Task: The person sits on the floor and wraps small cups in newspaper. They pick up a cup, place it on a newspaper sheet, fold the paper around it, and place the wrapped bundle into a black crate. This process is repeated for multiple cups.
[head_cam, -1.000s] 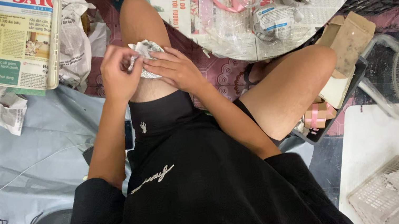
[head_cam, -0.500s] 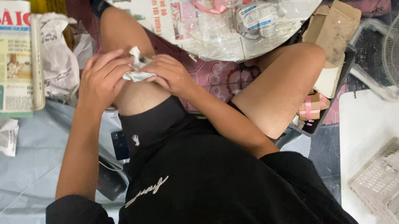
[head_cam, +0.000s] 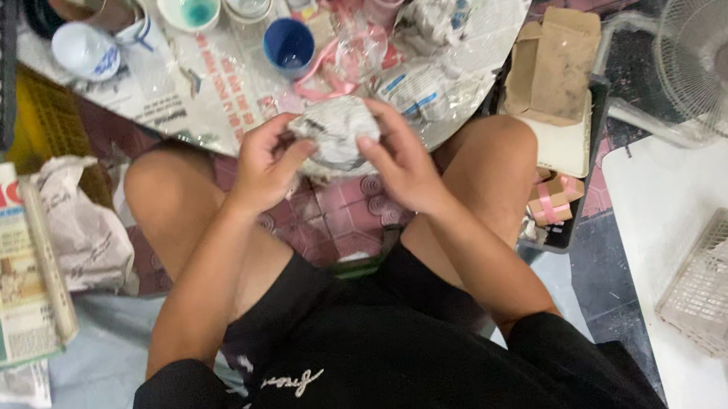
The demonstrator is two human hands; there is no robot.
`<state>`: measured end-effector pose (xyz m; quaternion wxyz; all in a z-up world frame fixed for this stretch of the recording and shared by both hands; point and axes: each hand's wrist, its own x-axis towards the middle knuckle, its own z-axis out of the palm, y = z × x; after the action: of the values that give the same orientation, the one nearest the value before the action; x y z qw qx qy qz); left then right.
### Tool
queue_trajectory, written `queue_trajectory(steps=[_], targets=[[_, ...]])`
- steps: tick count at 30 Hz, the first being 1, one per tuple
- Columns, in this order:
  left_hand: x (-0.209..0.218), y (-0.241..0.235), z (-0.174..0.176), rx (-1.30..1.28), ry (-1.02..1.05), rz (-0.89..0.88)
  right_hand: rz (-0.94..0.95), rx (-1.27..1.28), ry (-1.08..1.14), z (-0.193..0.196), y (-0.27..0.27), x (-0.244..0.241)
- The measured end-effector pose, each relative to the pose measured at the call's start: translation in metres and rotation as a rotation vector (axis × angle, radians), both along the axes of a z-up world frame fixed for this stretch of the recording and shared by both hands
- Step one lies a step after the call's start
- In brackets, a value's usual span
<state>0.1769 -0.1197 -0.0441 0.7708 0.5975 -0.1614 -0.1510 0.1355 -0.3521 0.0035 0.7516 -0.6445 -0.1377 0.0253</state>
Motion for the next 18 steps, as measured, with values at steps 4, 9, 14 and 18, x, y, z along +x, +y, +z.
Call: queue_trajectory(steps=[4, 9, 14, 18], targets=[[0.034, -0.034, 0.017, 0.055, -0.106, 0.048, -0.018, 0.010, -0.023, -0.009, -0.036, 0.039], [0.034, -0.046, 0.024, 0.161, -0.376, 0.205, -0.282, -0.368, -0.193, -0.010, -0.077, 0.128], [0.029, -0.045, 0.021, 0.419, -0.485, 0.159, -0.440, -0.671, -0.511, -0.010, -0.082, 0.219], [0.038, -0.053, 0.021, 0.431, -0.702, 0.163, -0.461, -0.858, -0.286, -0.019, -0.074, 0.259]])
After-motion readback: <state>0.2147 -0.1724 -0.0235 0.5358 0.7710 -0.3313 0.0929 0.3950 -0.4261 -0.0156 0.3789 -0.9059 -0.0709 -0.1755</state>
